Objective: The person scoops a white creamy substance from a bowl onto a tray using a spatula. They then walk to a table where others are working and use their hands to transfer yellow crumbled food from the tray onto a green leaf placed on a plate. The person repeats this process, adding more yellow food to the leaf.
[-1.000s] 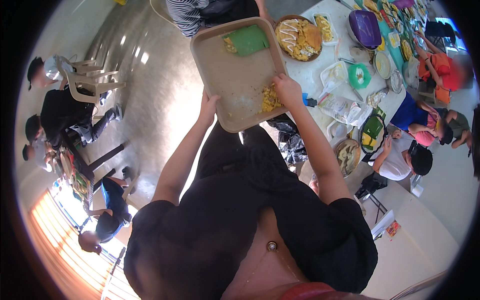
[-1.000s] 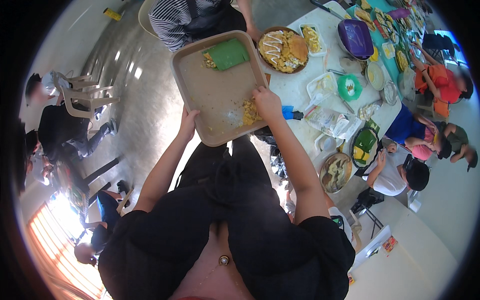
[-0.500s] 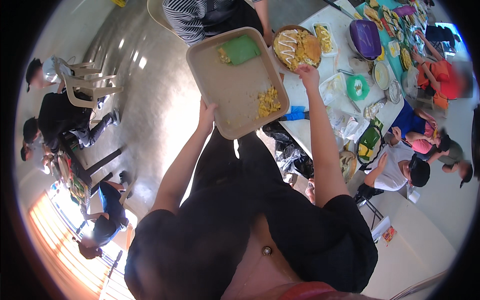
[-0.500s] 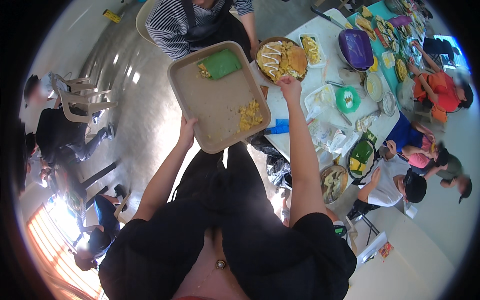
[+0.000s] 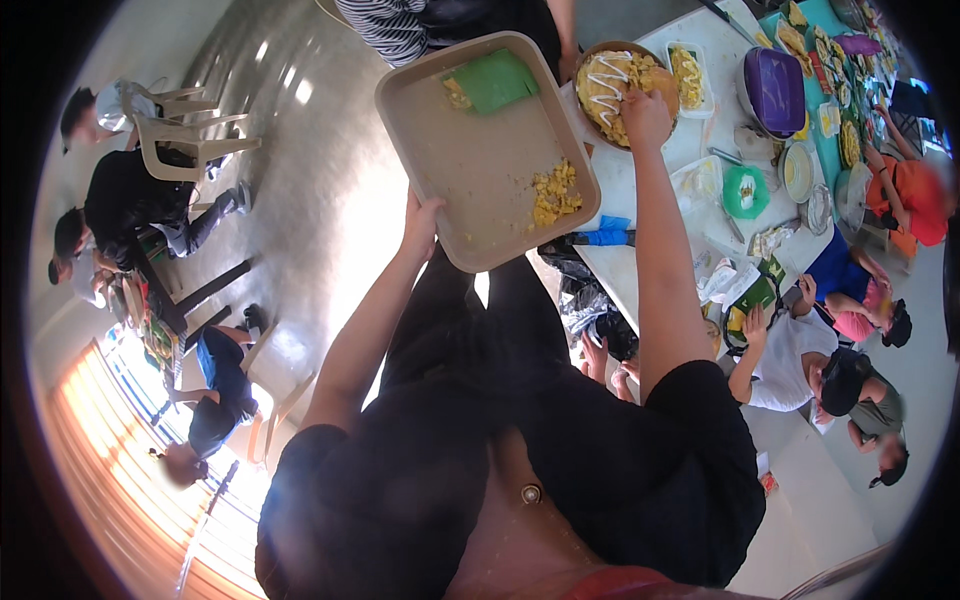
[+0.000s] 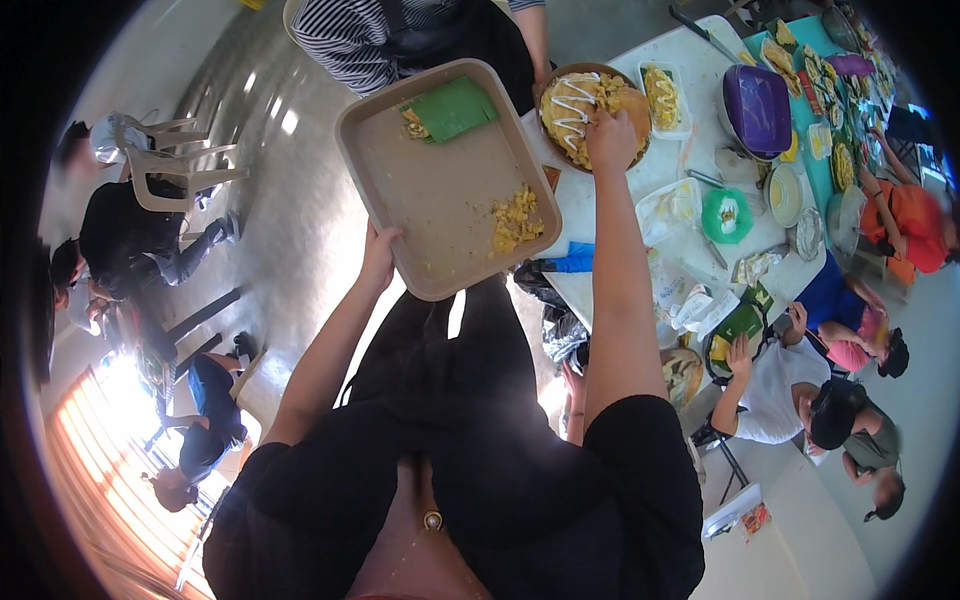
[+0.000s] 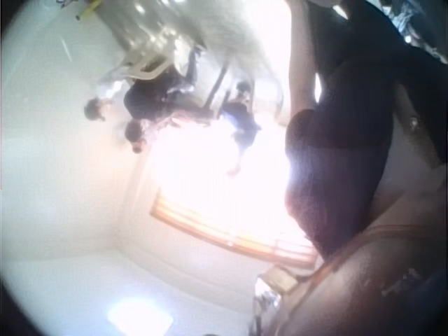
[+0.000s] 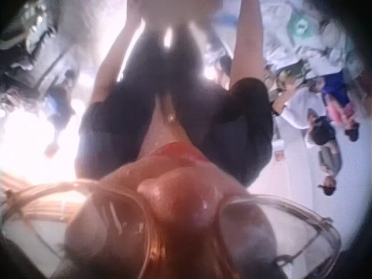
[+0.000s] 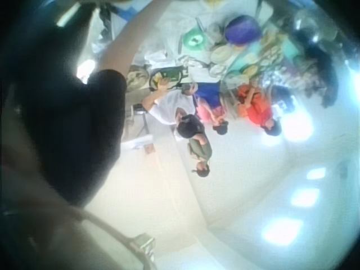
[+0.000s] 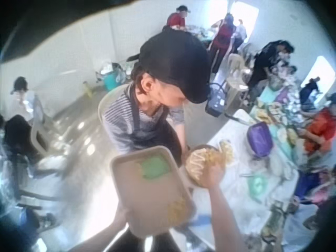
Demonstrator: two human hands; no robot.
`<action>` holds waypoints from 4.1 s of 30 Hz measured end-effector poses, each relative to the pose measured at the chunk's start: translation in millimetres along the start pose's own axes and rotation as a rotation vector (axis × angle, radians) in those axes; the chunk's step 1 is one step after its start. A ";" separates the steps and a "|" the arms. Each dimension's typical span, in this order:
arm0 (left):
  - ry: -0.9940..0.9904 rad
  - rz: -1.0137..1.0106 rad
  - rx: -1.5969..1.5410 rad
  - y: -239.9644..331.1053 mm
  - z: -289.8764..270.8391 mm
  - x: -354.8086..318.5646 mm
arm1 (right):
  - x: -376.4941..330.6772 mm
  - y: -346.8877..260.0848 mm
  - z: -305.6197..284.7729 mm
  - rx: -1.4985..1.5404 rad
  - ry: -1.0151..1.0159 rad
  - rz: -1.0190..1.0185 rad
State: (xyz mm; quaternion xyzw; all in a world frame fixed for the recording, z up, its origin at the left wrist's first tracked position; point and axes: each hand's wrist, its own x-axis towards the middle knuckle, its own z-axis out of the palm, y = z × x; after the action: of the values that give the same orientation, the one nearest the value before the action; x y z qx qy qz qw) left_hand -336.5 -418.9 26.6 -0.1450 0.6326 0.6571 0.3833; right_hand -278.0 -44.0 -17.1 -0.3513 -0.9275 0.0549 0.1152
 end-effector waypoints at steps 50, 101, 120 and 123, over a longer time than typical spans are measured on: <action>-0.272 0.153 0.134 -13.8 -61.1 -50.1 | -269.4 -115.2 -128.1 0.351 -0.232 -0.109; -0.674 -0.043 0.468 -56.5 -46.7 -135.0 | -288.2 -53.4 -128.5 0.063 -0.069 -0.076; -0.599 -0.143 0.410 -78.3 -51.2 -134.9 | -294.0 -59.9 -128.6 0.070 -0.264 0.017; -0.600 -0.164 0.403 -76.2 -56.7 -132.9 | -298.3 -64.1 -129.5 0.075 -0.289 0.046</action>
State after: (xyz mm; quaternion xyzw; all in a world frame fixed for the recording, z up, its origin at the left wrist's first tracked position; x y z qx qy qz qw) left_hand -212.6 -522.1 52.5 0.0823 0.5952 0.4996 0.6240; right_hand -69.5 -287.3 67.6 -0.3562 -0.9235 0.1423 -0.0078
